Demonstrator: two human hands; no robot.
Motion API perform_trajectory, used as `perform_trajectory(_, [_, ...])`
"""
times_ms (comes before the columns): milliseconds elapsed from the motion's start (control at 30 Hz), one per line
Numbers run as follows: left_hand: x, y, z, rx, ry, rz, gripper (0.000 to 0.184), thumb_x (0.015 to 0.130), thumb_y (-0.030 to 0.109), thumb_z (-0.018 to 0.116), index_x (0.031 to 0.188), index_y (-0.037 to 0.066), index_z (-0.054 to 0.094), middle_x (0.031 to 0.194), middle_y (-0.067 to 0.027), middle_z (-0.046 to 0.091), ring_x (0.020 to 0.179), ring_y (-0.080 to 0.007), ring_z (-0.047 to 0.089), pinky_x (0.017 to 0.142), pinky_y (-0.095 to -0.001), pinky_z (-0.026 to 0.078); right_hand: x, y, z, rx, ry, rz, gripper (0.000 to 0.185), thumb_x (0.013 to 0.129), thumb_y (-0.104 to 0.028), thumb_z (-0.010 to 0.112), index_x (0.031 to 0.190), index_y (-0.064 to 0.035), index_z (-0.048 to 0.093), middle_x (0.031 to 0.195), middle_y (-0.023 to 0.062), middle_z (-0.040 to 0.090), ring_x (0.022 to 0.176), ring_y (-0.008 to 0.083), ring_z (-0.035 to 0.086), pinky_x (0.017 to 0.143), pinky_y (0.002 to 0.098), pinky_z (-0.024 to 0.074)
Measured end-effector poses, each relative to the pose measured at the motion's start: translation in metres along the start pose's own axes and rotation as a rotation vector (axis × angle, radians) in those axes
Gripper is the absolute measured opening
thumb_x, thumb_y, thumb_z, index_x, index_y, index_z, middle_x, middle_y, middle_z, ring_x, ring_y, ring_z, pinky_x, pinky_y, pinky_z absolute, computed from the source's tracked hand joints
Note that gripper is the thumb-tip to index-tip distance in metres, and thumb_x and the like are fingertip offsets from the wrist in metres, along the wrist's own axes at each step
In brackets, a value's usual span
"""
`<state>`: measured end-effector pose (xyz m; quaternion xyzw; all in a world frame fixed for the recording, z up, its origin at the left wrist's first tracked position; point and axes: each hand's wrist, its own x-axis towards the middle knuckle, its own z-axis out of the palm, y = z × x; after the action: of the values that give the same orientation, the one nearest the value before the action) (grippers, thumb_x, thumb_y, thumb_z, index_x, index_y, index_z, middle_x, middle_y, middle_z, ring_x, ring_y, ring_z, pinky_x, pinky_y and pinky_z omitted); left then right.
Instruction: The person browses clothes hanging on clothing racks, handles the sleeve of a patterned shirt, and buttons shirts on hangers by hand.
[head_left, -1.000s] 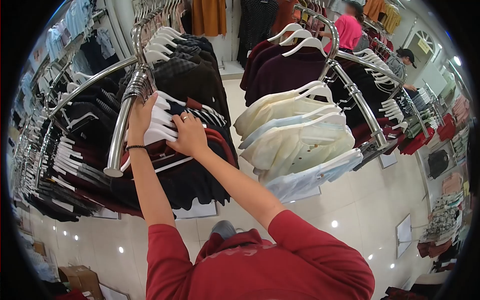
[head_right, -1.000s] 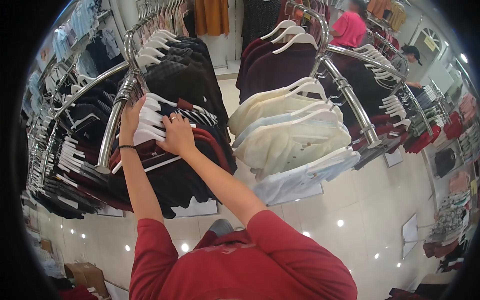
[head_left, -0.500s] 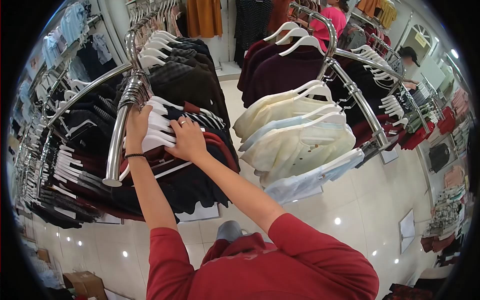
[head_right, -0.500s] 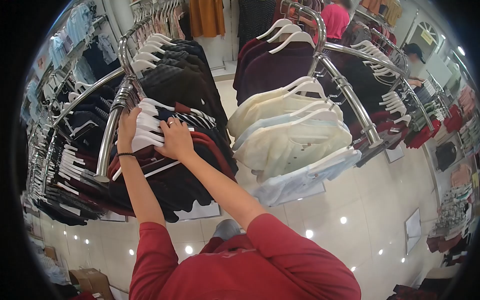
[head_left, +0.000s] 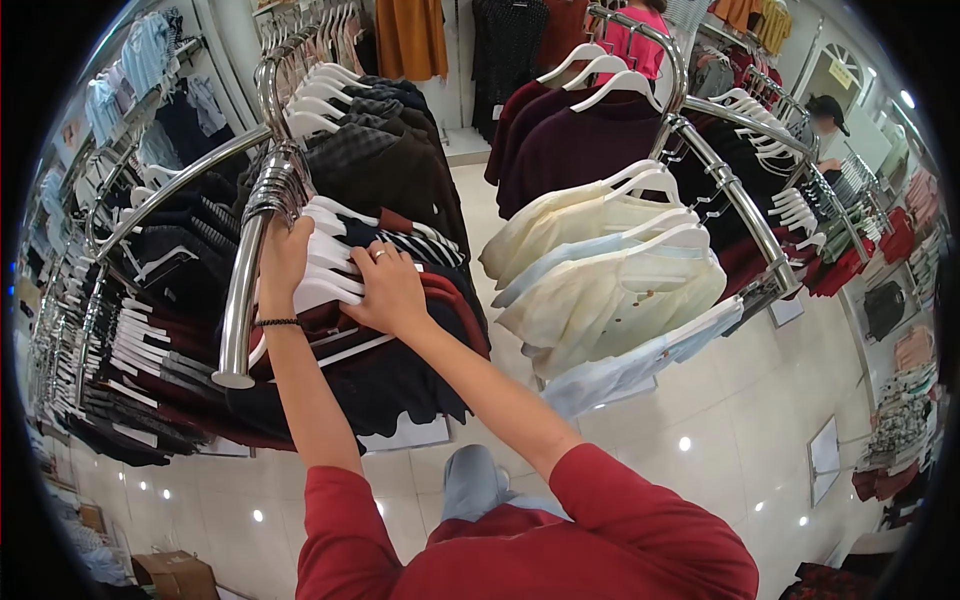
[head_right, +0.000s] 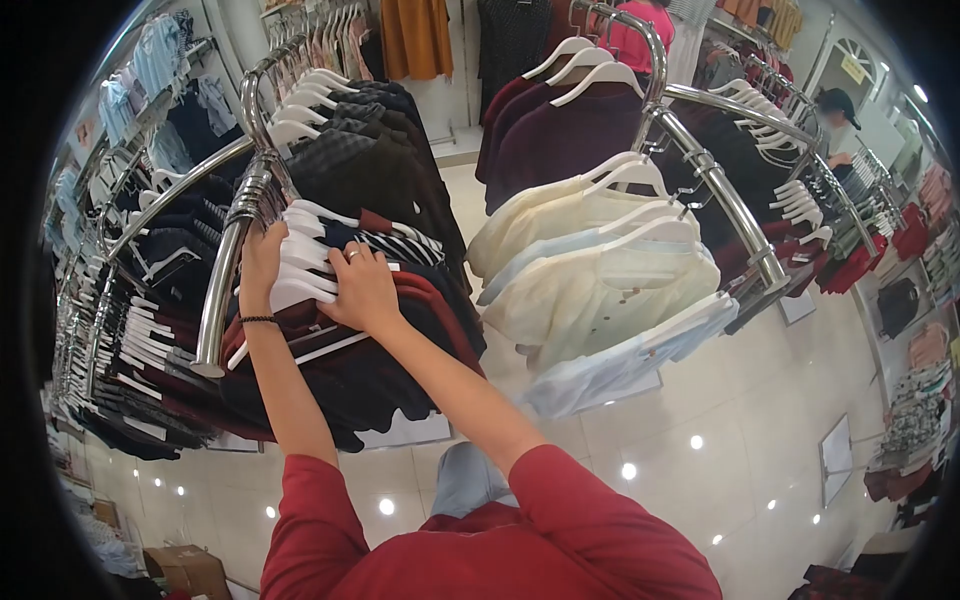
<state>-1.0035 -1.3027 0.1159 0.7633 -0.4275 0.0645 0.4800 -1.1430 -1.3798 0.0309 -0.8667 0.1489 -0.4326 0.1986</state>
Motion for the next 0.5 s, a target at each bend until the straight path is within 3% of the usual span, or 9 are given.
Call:
perform_trajectory(167, [-0.002,0.013,-0.004,-0.001,-0.057,-0.072,0.048,0.081,0.024,0.05,0.114,-0.011,0.054,0.108,-0.0262,0.06,0.102,-0.0381,0.057,0.093,-0.0394,0.04,-0.003,-0.003,-0.001,-0.013,-0.006,0.005,0.063,0.057,-0.034,0.081,0.108,-0.0059,0.056,0.098,0.0126,0.055,0.098,0.0292,0.052,0.08,0.0415,0.0402])
perform_trajectory(267, [-0.001,0.011,-0.003,0.128,0.01,0.024,0.042,0.08,0.024,0.051,0.108,-0.007,0.057,0.097,-0.0202,0.063,0.091,-0.0313,0.057,0.087,-0.0373,0.042,-0.004,-0.006,-0.002,-0.011,-0.033,0.029,0.064,0.058,-0.035,0.081,0.109,-0.0061,0.056,0.098,0.0127,0.055,0.099,0.0294,0.052,0.081,0.0415,0.0402])
perform_trajectory(433, [-0.003,0.021,-0.006,0.095,-0.024,-0.032,0.046,0.079,0.028,0.05,0.106,-0.009,0.057,0.099,-0.026,0.062,0.092,-0.0378,0.057,0.089,-0.0406,0.041,-0.006,-0.011,-0.005,-0.042,-0.017,0.044,0.059,0.059,-0.035,0.08,0.104,-0.0068,0.055,0.099,0.0139,0.056,0.1,0.0302,0.053,0.083,0.0416,0.0406])
perform_trajectory(500, [0.0,0.009,-0.001,0.135,0.034,0.053,0.047,0.079,0.028,0.05,0.106,-0.009,0.057,0.099,-0.0255,0.062,0.092,-0.0379,0.057,0.088,-0.0405,0.041,-0.006,-0.01,-0.007,-0.043,-0.032,0.039,0.059,0.059,-0.035,0.08,0.105,-0.0066,0.055,0.099,0.0139,0.056,0.1,0.0303,0.053,0.083,0.0416,0.0409])
